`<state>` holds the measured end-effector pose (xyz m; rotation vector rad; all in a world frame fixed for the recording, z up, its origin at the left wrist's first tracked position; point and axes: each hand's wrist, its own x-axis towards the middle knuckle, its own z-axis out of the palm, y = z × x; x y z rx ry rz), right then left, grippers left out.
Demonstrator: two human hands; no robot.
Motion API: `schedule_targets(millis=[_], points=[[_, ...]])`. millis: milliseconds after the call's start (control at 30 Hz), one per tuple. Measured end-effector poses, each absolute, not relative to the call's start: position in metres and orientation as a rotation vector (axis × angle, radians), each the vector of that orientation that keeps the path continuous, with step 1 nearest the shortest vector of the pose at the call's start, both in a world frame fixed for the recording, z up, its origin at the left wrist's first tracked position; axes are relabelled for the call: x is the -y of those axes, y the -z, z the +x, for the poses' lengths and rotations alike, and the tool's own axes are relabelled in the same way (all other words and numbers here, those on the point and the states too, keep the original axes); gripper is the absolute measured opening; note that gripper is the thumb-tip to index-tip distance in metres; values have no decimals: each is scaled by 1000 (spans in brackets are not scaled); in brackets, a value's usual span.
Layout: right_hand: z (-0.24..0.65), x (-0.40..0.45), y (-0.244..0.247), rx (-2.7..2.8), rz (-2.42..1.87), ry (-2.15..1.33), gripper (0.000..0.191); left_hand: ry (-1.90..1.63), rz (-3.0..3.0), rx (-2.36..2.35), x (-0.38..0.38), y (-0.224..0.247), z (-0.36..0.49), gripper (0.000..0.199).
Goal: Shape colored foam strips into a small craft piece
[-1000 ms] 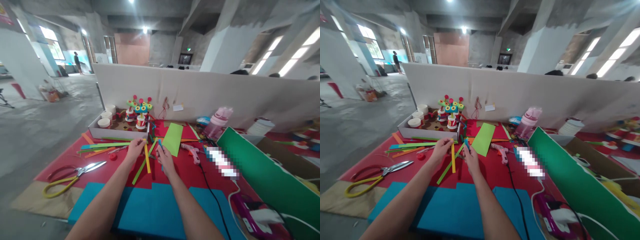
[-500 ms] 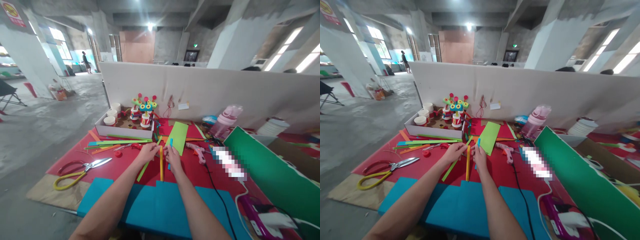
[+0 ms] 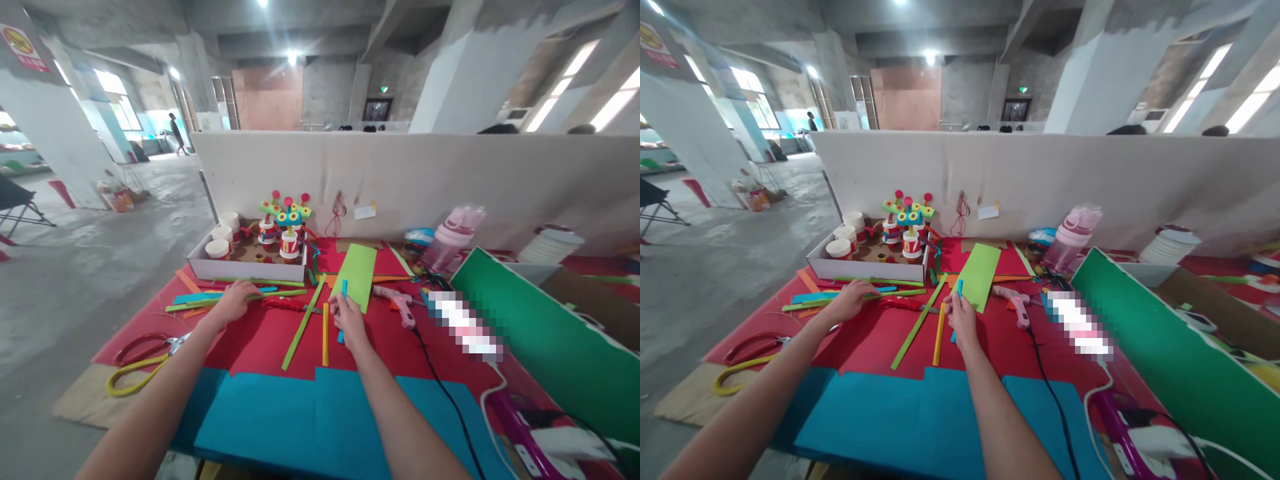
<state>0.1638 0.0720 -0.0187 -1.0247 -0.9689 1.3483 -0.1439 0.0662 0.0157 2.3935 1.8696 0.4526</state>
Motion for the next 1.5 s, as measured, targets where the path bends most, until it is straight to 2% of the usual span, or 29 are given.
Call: schedule_targets(millis=[200,500,767,1033,1233,1400,1500], points=[[162,-70,18,995,-1064,-1329,48,-582,2322,-2077,-77,-23,-175,38],[162,-68,17,1041,-1064,-1317,49,-237,2464,-2267,-88,-22,-178,22],[162,-67,16,1068,-1077,-1304,50,-490,2522,-2280,-85,-35,-191,27],[162,-67,16,1064,-1060,-1320,47,-309,2521,-2038,-76,-35,-191,28],[161,-68,18,1044,-1047,-1326,49,-383,2324,-2152,-87,-31,-176,30],[160,-68,17,1027,-1052,-1326,50,-222,2426,-2098,-101,-28,-151,21],[160,-69,19,1028,-1042,-1320,50,-120,2505,-2100,-100,-31,-140,23]])
